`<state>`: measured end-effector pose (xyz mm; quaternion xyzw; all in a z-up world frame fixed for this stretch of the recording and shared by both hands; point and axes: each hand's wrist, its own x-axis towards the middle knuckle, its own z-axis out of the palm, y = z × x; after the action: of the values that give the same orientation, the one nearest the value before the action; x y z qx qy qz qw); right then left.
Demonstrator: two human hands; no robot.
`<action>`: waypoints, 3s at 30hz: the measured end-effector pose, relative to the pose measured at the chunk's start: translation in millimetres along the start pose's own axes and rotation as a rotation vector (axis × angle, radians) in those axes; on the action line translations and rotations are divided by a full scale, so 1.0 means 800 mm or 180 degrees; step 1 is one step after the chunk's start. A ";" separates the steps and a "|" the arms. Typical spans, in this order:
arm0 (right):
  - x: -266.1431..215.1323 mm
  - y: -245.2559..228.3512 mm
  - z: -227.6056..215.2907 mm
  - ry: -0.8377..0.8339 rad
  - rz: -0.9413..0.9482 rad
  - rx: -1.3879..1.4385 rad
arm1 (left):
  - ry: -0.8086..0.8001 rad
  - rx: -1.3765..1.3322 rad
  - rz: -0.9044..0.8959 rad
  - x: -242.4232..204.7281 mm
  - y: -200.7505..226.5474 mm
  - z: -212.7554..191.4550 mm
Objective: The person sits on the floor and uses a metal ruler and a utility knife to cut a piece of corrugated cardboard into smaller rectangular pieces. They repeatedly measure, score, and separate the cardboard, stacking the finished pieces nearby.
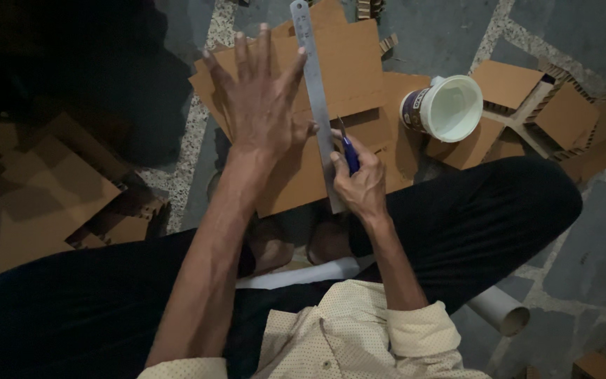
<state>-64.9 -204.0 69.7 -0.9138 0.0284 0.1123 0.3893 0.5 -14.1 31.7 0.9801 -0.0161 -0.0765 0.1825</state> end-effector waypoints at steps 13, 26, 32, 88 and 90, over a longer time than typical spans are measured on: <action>0.009 -0.036 -0.034 -0.0001 0.0039 -0.0121 | -0.0428 0.1489 0.0267 0.025 0.039 -0.011; 0.135 -0.020 0.005 0.0094 -0.1192 -0.0519 | -0.0690 0.1350 0.0134 0.038 0.047 -0.018; 0.146 -0.034 0.001 0.0127 -0.1616 -0.0473 | -0.0530 0.1260 0.0146 0.039 0.042 -0.009; 0.121 -0.031 0.009 0.0163 -0.1083 -0.0537 | -0.1247 0.0547 0.0271 -0.117 0.030 -0.015; 0.132 -0.027 0.014 0.0150 -0.1166 -0.0562 | -0.1208 0.0439 0.0276 -0.116 0.029 -0.022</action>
<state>38.5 -176.8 53.4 -0.9366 -0.1392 0.0203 0.3209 -88.7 -24.1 70.1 0.9567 -0.0976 -0.2505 0.1118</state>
